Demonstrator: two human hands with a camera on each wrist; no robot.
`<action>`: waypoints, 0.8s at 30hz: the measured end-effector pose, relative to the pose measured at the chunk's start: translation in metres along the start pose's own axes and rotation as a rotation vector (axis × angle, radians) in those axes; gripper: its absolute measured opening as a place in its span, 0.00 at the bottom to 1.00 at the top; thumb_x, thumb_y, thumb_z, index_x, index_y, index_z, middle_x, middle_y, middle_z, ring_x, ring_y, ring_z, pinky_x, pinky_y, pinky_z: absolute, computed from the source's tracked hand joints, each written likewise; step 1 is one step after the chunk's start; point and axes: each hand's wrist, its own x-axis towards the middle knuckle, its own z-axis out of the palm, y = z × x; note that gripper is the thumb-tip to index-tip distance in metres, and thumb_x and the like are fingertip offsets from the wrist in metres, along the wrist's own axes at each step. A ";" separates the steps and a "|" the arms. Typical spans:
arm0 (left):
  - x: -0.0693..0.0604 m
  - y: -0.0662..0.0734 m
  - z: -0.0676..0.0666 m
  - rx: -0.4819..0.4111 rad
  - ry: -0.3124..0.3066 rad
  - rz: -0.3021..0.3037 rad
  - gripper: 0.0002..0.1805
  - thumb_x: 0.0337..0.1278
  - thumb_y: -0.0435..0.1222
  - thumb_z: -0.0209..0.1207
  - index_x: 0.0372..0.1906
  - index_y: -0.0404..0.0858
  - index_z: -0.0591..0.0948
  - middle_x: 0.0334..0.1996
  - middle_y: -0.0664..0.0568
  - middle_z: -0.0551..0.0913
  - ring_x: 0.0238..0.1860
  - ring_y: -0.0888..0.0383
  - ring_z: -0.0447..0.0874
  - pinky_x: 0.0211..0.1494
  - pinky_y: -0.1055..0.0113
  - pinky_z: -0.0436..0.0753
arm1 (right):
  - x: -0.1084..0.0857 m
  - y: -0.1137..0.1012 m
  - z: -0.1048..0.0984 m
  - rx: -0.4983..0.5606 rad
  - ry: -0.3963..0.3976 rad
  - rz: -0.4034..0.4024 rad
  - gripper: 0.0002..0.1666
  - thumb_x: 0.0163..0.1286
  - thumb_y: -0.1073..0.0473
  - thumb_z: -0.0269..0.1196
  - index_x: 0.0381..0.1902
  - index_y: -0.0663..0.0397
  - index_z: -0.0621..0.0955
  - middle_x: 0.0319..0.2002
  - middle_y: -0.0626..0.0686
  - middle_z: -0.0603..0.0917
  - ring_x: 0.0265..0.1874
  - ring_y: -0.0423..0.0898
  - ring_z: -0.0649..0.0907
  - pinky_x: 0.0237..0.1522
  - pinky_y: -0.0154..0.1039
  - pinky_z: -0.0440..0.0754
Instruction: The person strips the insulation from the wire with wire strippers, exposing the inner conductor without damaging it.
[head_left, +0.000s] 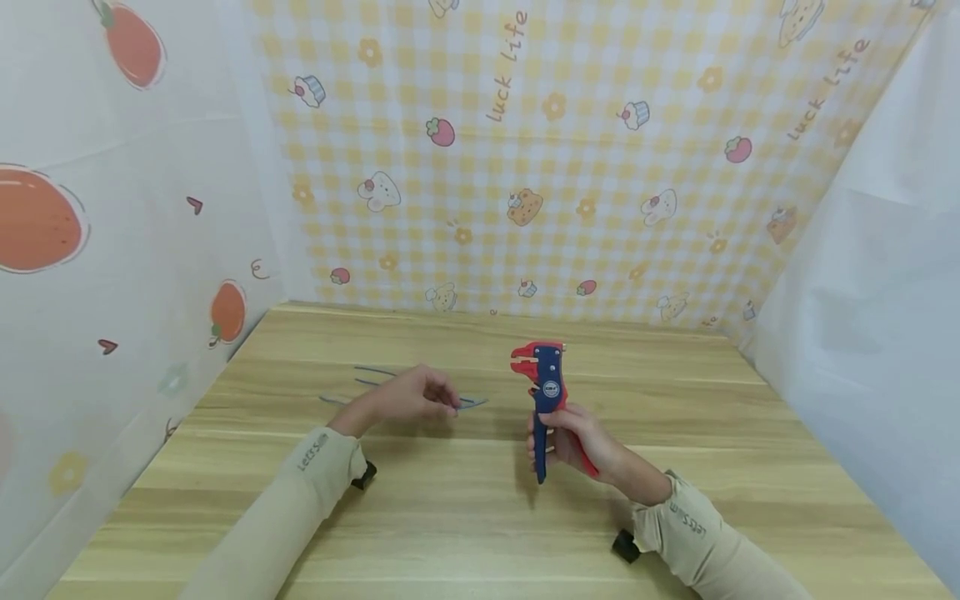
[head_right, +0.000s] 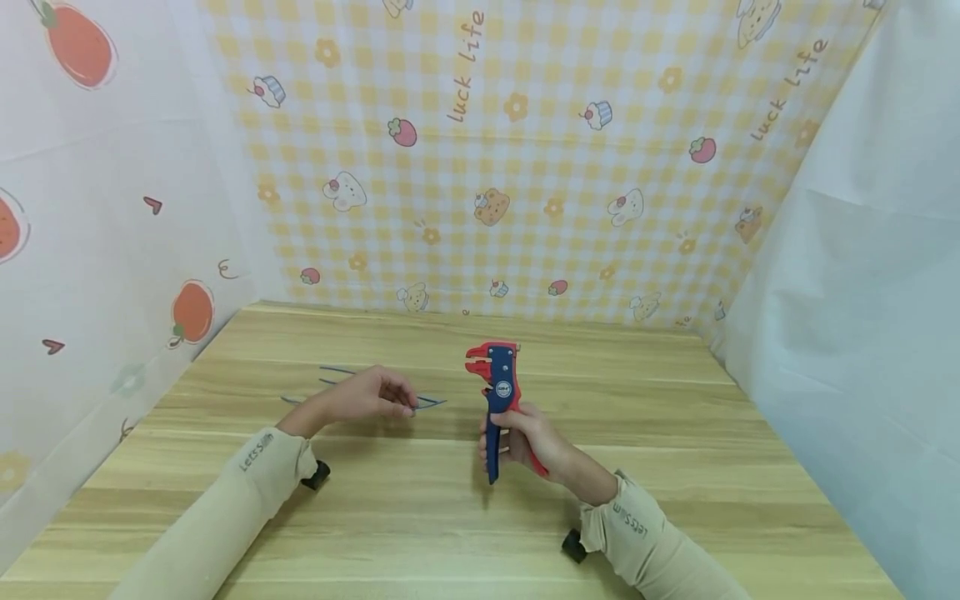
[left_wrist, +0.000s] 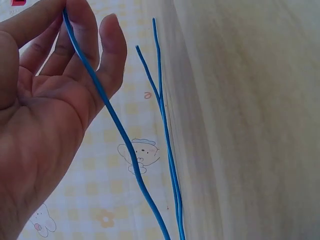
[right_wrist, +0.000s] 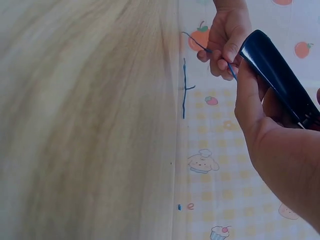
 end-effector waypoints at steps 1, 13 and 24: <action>0.000 0.000 0.000 -0.006 -0.007 -0.001 0.06 0.64 0.31 0.62 0.42 0.32 0.84 0.36 0.50 0.86 0.39 0.55 0.83 0.44 0.63 0.84 | 0.000 0.000 0.000 0.000 -0.005 -0.004 0.12 0.76 0.62 0.44 0.45 0.56 0.75 0.38 0.53 0.82 0.37 0.46 0.84 0.48 0.49 0.82; 0.005 -0.002 0.004 0.047 -0.082 -0.012 0.07 0.62 0.30 0.63 0.43 0.32 0.84 0.38 0.50 0.85 0.42 0.57 0.83 0.49 0.65 0.82 | -0.001 0.001 -0.001 0.004 -0.009 0.009 0.11 0.76 0.62 0.44 0.46 0.56 0.74 0.39 0.52 0.81 0.38 0.46 0.83 0.49 0.48 0.82; 0.006 -0.005 0.007 0.063 -0.165 -0.046 0.05 0.62 0.30 0.63 0.41 0.36 0.85 0.38 0.54 0.87 0.43 0.58 0.85 0.53 0.63 0.82 | -0.001 0.003 0.001 0.039 -0.030 0.028 0.11 0.76 0.62 0.43 0.48 0.57 0.72 0.39 0.52 0.81 0.39 0.46 0.84 0.48 0.46 0.82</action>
